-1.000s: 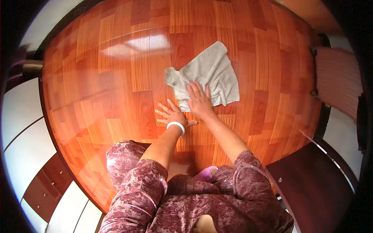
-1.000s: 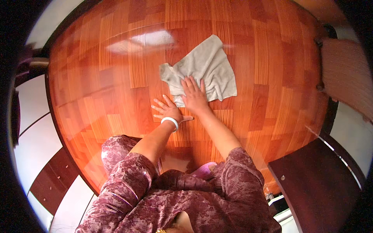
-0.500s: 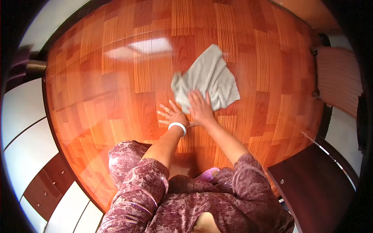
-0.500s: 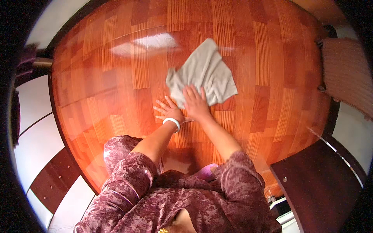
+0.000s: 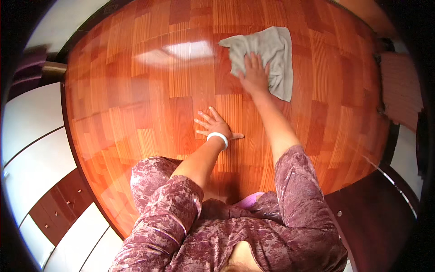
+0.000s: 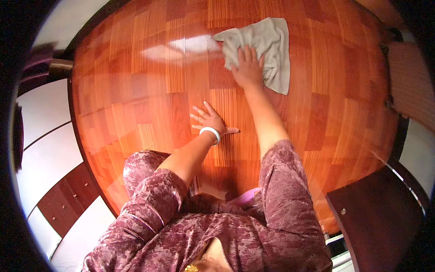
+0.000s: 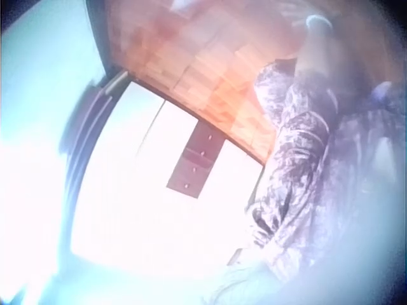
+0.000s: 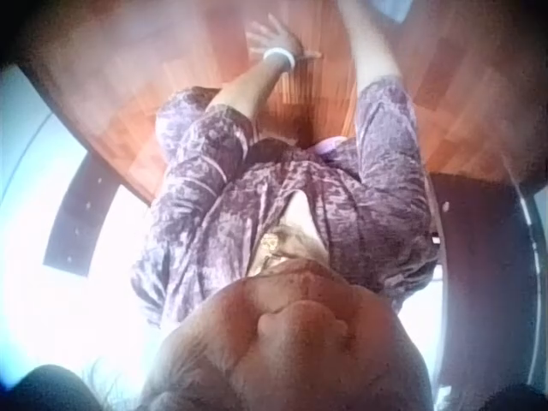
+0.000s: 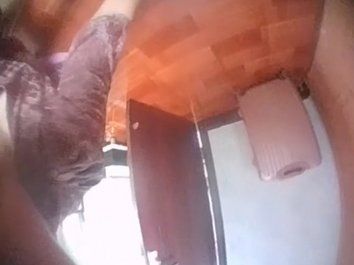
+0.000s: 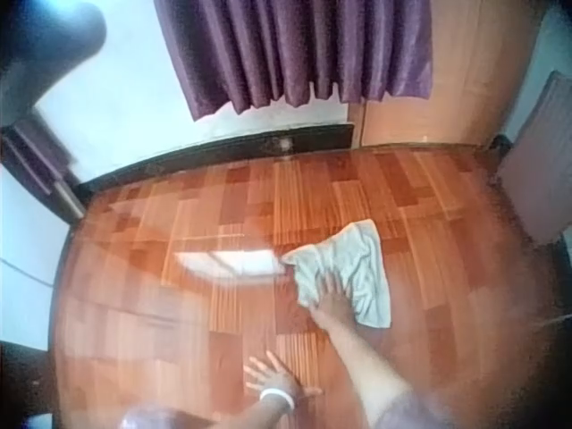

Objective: The recorder is mopping the wooden floor using a white cloth while kneeling.

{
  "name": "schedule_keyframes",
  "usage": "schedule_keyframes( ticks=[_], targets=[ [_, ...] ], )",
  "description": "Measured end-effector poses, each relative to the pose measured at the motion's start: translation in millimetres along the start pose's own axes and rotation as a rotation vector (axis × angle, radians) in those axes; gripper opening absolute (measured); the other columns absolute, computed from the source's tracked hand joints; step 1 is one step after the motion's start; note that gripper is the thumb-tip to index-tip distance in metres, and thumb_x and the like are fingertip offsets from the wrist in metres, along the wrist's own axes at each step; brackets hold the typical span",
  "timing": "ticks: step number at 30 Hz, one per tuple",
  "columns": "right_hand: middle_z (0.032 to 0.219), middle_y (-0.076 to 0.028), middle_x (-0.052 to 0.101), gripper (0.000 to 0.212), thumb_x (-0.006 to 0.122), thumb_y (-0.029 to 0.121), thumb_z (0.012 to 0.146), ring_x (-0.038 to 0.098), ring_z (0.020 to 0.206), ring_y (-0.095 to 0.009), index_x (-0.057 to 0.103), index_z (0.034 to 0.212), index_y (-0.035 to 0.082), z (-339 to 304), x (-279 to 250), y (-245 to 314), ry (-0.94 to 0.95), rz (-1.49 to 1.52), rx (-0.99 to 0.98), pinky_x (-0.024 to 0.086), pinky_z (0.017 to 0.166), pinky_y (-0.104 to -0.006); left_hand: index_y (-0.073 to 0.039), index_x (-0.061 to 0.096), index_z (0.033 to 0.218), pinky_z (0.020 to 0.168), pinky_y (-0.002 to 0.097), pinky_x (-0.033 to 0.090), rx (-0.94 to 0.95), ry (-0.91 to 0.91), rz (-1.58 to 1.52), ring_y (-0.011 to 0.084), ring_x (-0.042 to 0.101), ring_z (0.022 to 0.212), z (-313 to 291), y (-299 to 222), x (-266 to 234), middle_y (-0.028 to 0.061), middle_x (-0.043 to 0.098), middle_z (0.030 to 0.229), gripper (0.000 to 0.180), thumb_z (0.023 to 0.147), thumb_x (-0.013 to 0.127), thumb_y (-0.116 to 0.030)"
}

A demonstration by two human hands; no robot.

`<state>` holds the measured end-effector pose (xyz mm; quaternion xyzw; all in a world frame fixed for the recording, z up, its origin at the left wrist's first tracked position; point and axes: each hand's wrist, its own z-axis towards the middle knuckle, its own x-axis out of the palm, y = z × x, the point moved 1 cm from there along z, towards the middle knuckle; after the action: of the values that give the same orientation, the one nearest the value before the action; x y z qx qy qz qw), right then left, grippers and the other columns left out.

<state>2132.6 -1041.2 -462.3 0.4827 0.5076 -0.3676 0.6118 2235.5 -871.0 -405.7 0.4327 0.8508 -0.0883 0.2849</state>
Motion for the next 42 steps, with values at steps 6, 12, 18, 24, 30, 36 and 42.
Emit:
schedule_keyframes(
  ticks=[6, 12, 18, 24, 30, 36, 42],
  targets=[
    [0.154, -0.007, 0.042, 0.06, 0.067, 0.024, 0.085, 0.035, 0.144, -0.026, 0.051, 0.141, 0.015, -152, 3, 16, 0.017, 0.211, -0.14, 0.021, 0.118, -0.0549, -0.009, -0.021, 0.155, 0.109, 0.0753, 0.014, 0.021, -0.042, 0.001, 0.0572, -0.016, 0.144, -8, 2, -6, 0.034, -0.024, 0.156, 0.162, 0.051, 0.088, -0.069],
    [0.139, -0.009, 0.058, 0.046, 0.061, 0.018, 0.094, 0.05, 0.133, -0.028, 0.052, 0.138, 0.007, -165, -25, -15, 0.039, 1.226, 0.337, 0.036, 0.113, -0.0402, -0.014, -0.02, 0.156, 0.109, 0.0753, 0.016, 0.044, -0.06, 0.024, 0.0541, -0.015, 0.145, -19, -10, -6, 0.028, -0.024, 0.159, 0.16, 0.05, 0.086, -0.071],
    [0.147, -0.01, 0.049, 0.053, 0.046, 0.038, 0.103, 0.047, 0.134, -0.031, 0.044, 0.145, 0.005, -158, -124, -16, -0.003, 2.464, 0.454, 0.035, 0.114, -0.0489, -0.016, -0.021, 0.155, 0.107, 0.0774, 0.017, 0.067, -0.101, -0.092, 0.0521, -0.014, 0.147, -1, 3, -3, 0.0259, -0.023, 0.16, 0.161, 0.049, 0.087, -0.071],
    [0.133, -0.011, 0.06, 0.053, 0.044, 0.049, 0.101, 0.054, 0.125, -0.032, 0.057, 0.132, 0.008, -153, -157, -7, -0.113, 2.578, 0.332, 0.04, 0.109, -0.0504, -0.021, 0.008, 0.16, 0.115, 0.0662, 0.019, 0.133, -0.255, -0.25, 0.0509, -0.001, 0.149, 7, 2, 6, 0.0208, -0.006, 0.165, 0.087, 0.093, 0.056, -0.048],
    [0.133, -0.01, 0.06, 0.054, 0.043, 0.051, 0.101, 0.054, 0.124, -0.031, 0.058, 0.131, 0.008, -113, -183, 45, 0.021, 2.612, 0.133, 0.041, 0.109, -0.0485, -0.016, 0.019, 0.158, 0.118, 0.055, 0.024, 0.23, -0.315, -0.352, 0.047, 0.007, 0.15, 20, 13, 12, 0.021, 0.003, 0.165, 0.093, 0.087, 0.068, -0.05],
    [0.131, -0.01, 0.061, 0.054, 0.048, 0.052, 0.098, 0.054, 0.124, -0.031, 0.058, 0.129, 0.009, -64, -199, 100, 0.134, 2.642, 0.006, 0.04, 0.11, -0.0491, -0.013, 0.026, 0.156, 0.117, 0.0514, 0.029, 0.148, -0.368, -0.58, 0.0408, 0.017, 0.149, 37, 31, 13, 0.0207, 0.015, 0.162, 0.089, 0.085, 0.073, -0.042],
    [0.126, -0.023, 0.059, 0.04, 0.067, 0.035, 0.09, 0.059, 0.116, -0.035, 0.067, 0.112, 0.002, -42, -156, 96, -0.083, 0.593, -0.167, 0.048, 0.094, -0.0423, -0.012, 0.03, 0.153, 0.116, 0.0512, 0.032, 0.126, -0.382, -0.654, 0.0398, 0.023, 0.147, 26, 20, 14, 0.0201, 0.022, 0.16, 0.082, 0.087, 0.071, -0.036]
  ],
)
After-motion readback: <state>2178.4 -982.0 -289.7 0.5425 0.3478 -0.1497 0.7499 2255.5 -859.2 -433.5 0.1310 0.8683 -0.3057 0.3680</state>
